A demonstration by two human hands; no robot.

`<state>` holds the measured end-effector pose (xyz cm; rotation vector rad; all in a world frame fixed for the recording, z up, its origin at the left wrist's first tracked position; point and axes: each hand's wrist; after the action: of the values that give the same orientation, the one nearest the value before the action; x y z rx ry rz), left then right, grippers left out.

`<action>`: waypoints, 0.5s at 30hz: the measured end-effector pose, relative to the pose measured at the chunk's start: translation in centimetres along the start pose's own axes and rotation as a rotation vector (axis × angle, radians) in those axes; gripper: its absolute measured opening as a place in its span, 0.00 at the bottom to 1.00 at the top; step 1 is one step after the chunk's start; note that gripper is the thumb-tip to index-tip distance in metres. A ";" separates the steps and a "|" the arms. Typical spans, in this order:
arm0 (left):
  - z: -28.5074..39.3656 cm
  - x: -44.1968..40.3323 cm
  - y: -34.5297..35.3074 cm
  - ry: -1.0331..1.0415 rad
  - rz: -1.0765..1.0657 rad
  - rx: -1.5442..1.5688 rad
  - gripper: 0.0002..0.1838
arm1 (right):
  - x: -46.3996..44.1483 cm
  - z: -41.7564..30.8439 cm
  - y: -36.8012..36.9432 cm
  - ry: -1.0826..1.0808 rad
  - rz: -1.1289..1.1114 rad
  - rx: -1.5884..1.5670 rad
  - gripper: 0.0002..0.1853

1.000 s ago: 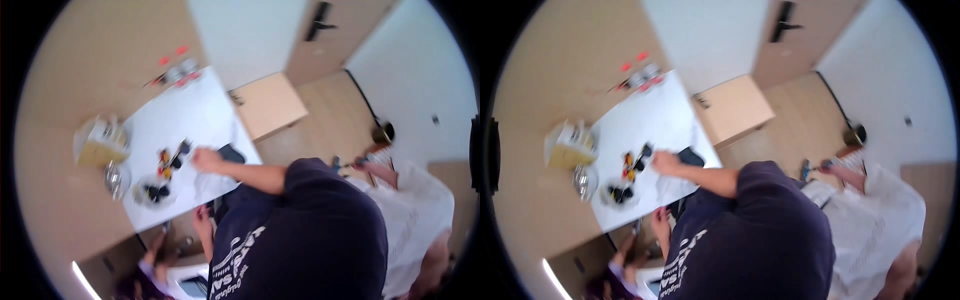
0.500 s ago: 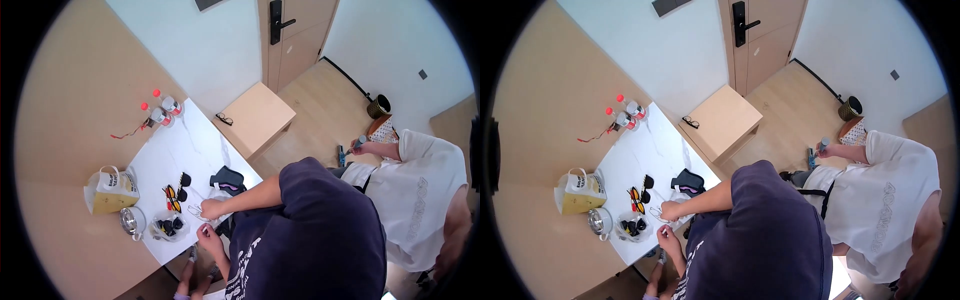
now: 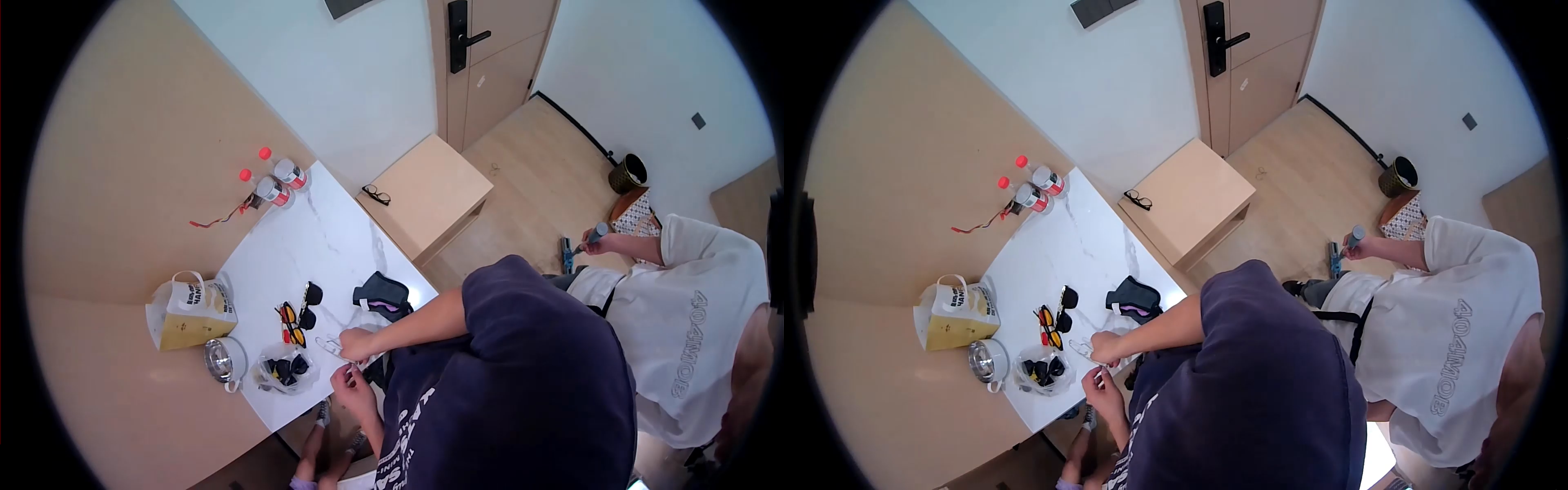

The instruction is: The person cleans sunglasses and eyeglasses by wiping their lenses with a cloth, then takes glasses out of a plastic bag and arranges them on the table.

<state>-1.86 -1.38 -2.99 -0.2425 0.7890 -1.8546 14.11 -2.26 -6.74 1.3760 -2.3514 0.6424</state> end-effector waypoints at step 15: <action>1.0 -0.1 0.1 0.076 0.010 -0.011 0.18 | -0.5 0.3 0.2 0.022 0.018 0.026 0.15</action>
<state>-1.27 -1.72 -2.29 -0.1755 0.8510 -1.8598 14.20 -1.99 -7.29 1.3525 -2.3488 0.6920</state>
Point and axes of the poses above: each hand's wrist, its own x-axis away from the middle knuckle, its own y-axis out of the palm, z = x × y, and after that the axes turned 15 degrees about z, right-handed
